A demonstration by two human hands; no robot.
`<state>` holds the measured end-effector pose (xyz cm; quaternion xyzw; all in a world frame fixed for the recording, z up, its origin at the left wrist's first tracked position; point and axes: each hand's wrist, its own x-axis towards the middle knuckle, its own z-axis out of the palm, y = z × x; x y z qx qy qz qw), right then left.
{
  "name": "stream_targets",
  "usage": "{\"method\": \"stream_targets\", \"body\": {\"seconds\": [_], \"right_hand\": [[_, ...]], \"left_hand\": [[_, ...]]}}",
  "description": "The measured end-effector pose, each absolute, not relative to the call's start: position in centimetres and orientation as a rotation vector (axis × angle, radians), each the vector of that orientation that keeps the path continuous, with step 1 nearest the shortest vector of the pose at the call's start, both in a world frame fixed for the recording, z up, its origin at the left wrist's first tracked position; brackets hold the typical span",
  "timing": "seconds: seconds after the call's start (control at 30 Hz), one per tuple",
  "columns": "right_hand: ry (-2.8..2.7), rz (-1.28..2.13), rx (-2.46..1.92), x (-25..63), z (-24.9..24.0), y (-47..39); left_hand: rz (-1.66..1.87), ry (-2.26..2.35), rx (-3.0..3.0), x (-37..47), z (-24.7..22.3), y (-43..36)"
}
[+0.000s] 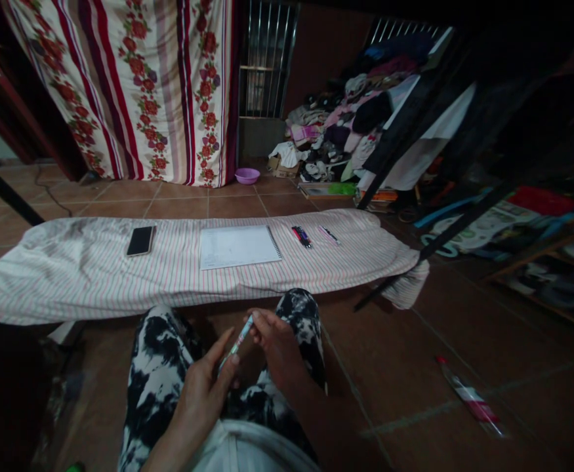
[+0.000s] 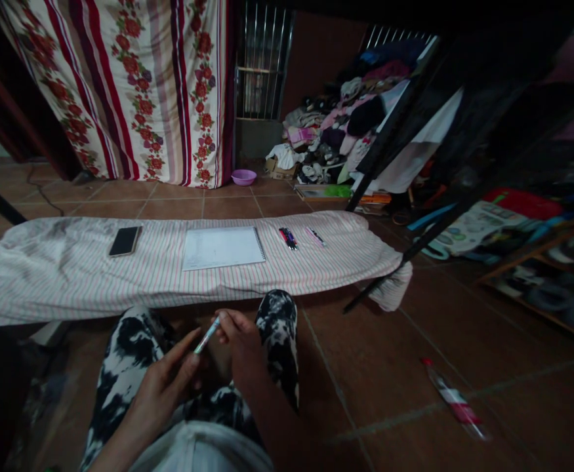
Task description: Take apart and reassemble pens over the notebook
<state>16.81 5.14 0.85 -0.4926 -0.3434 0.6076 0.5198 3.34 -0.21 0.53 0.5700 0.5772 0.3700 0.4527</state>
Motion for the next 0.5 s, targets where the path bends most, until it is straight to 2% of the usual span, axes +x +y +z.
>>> {"method": "stream_targets", "body": {"seconds": [0.5], "right_hand": [[-0.579,1.677,-1.063,16.3,2.4,8.2]], "left_hand": [[0.993,0.991,1.179,2.7,3.1,0.5]]}}
